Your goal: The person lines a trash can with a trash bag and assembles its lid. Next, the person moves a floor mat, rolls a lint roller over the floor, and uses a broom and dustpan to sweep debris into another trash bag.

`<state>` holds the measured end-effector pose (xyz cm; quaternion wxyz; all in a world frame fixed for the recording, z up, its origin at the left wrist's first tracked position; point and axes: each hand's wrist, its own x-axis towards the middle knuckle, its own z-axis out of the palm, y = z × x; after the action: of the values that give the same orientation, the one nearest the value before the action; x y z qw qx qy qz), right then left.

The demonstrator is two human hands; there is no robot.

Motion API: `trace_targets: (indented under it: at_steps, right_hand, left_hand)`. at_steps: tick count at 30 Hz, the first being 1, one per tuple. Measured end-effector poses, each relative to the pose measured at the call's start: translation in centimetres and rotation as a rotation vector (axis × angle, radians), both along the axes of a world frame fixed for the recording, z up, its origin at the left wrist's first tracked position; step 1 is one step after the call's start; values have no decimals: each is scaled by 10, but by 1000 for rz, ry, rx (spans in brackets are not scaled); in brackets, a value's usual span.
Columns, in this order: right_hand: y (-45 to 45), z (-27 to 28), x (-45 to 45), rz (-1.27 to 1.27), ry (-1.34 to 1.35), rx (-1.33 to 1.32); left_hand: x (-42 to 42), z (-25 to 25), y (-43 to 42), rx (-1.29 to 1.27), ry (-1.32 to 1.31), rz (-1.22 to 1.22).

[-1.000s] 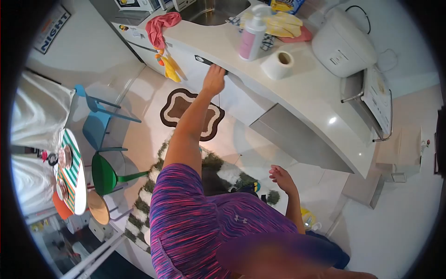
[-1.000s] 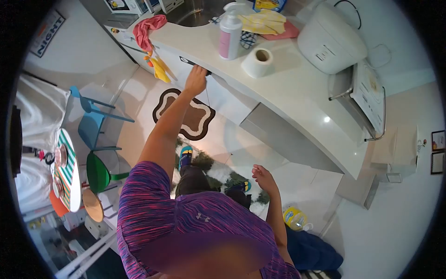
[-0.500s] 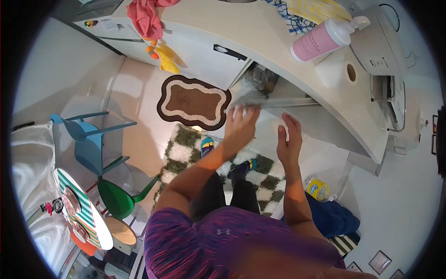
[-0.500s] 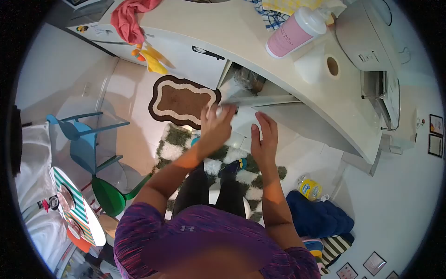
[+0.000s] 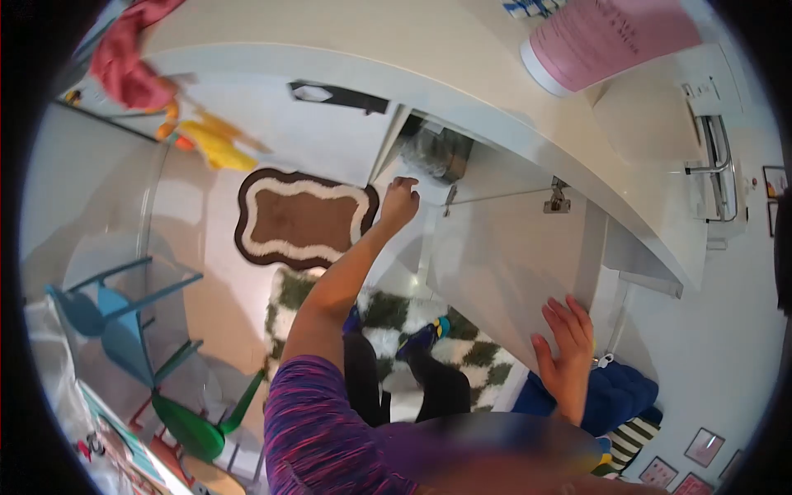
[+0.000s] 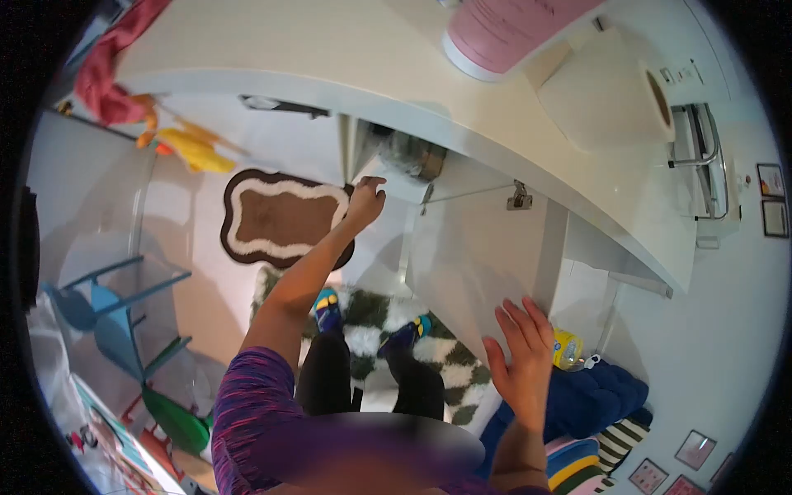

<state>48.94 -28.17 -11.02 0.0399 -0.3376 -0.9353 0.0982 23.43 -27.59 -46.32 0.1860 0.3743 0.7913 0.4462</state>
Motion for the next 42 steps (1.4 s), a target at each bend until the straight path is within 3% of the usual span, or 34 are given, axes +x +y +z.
trace_targets:
  at_steps: [2, 4, 5, 6, 8, 9, 10, 12, 13, 15, 17, 18, 21, 22, 23, 24, 25, 26, 27, 28, 32, 34, 38, 40, 42]
  right_hand:
    - [8, -2, 7, 16, -70, -46]
    - [15, -3, 14, 20, -141, 9]
    - [16, -4, 14, 37, -220, 40]
    - [18, -3, 11, 22, -199, 80]
    - [17, -3, 6, 36, -157, 9]
    - [18, -6, 8, 20, -154, 39]
    - [19, -8, 10, 17, -145, 34]
    - [21, -7, 12, 6, -144, 42]
    - [24, -4, 10, 76, -108, 19]
    - [25, -6, 10, 148, -78, -7]
    - [20, -11, 12, 2, -130, 6]
    - [20, -10, 11, 10, -131, -10]
    - [18, 3, 6, 6, -140, -114]
    - [16, 7, 5, 10, -126, -134]
    - [14, 11, 2, 41, -35, -228]
    - [11, 14, -2, 68, 62, -316]
    - [6, 17, -7, 102, 93, -348]
    - [1, 18, -14, 133, 131, -367]
    - [-5, 17, -24, 171, 150, -334]
    - [-12, 14, -35, 203, 166, -303]
    - [-29, 10, -84, 192, 194, -159]
    - [-35, 37, -99, 286, 450, -140]
    - [-61, 139, -102, 562, 397, -37]
    - [-61, 160, -94, 662, 361, 58]
    - [-59, 164, -87, 729, 155, -136]
  left_hand:
    - [-14, -67, 55, 2, 33, 33]
    - [-29, -109, 99, 61, 260, 43]
    - [-44, -128, 117, -80, 316, -63]
    - [-54, -140, 139, -210, 297, 17]
    - [-82, -247, 189, 74, 539, 233]
    - [-94, -267, 202, 50, 576, 248]
    - [-100, -285, 216, 22, 609, 265]
    - [-101, -236, 215, 264, 496, 545]
    - [-97, -198, 205, 60, 269, 544]
    - [-102, -256, 230, -30, 328, 498]
    - [-104, -314, 230, -256, 455, 402]
    - [-96, -296, 213, -274, 457, 405]
    - [-46, -219, 149, 21, 136, 380]
    - [-20, -163, 107, -25, -506, 357]
    - [6, -154, 71, 103, -816, 422]
    - [33, -101, 30, 389, -1199, 514]
    - [46, -55, -14, 371, -1388, 543]
    - [59, -24, -57, 549, -1553, 435]
    - [65, 7, -92, 530, -1621, 434]
    - [65, 71, -126, 571, -1593, 377]
    - [43, 243, -197, 483, -1301, 110]
    - [24, 295, -207, 424, -1391, -7]
    - [11, 418, -217, 162, -1369, -210]
    - [11, 440, -214, 60, -1317, -331]
    - [10, 446, -215, 19, -1248, -508]
